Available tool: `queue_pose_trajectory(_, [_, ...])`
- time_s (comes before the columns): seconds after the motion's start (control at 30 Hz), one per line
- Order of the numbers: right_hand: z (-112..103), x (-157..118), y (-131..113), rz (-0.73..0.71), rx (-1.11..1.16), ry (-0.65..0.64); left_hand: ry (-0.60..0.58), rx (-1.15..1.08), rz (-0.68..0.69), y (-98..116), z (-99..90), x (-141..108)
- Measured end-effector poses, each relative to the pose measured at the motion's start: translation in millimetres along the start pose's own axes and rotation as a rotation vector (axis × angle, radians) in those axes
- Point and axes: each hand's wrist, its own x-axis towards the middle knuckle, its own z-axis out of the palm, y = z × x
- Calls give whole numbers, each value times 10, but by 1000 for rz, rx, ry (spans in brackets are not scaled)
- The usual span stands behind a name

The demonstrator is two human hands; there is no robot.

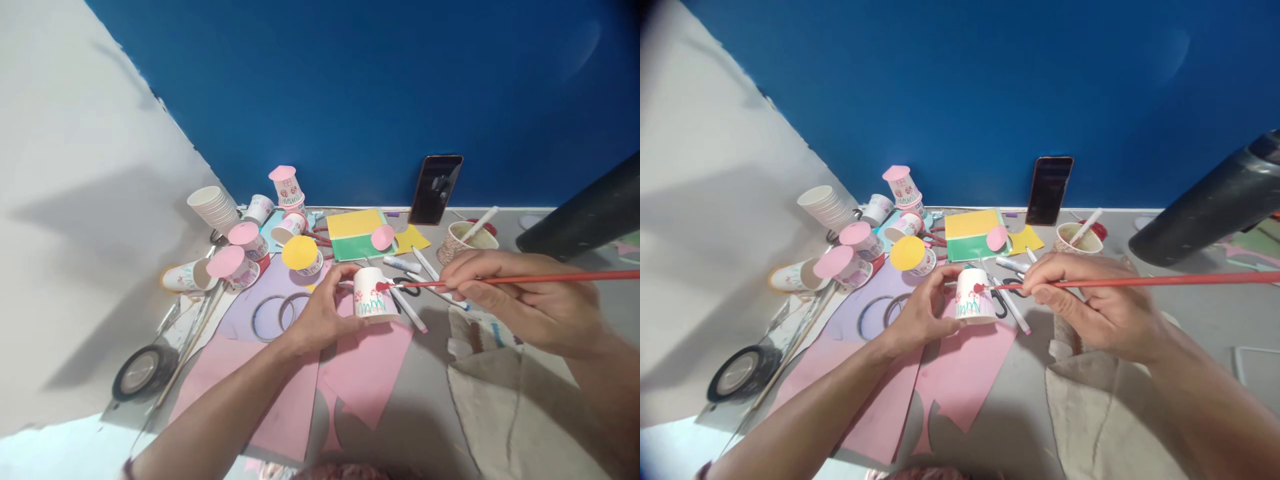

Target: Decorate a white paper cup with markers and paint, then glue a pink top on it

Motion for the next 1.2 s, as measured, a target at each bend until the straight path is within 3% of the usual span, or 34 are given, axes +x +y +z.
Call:
queue_pose_trajectory(0.17, [8, -13, -7, -11, 31, 28, 9, 89, 22, -1, -7, -9])
queue_pose_trajectory(0.37, [32, -5, -35, -18, 7, -26, 16, 173, 26, 36, -1, -21])
queue_pose_trajectory(0.63, [44, 19, -68, -35, -32, -77, 25, 190, 3, 108, 20, -30])
queue_pose_trajectory(0.77, [27, 28, -74, -45, -50, -38, 19, 181, 5, 81, 14, -21])
queue_pose_trajectory(0.97, [7, 36, -79, -56, -42, -108, 15, 88, -7, 23, 11, -6])
queue_pose_trajectory(1.2, [-7, 11, -54, -32, -42, -44, 26, 108, -18, 62, 9, -4])
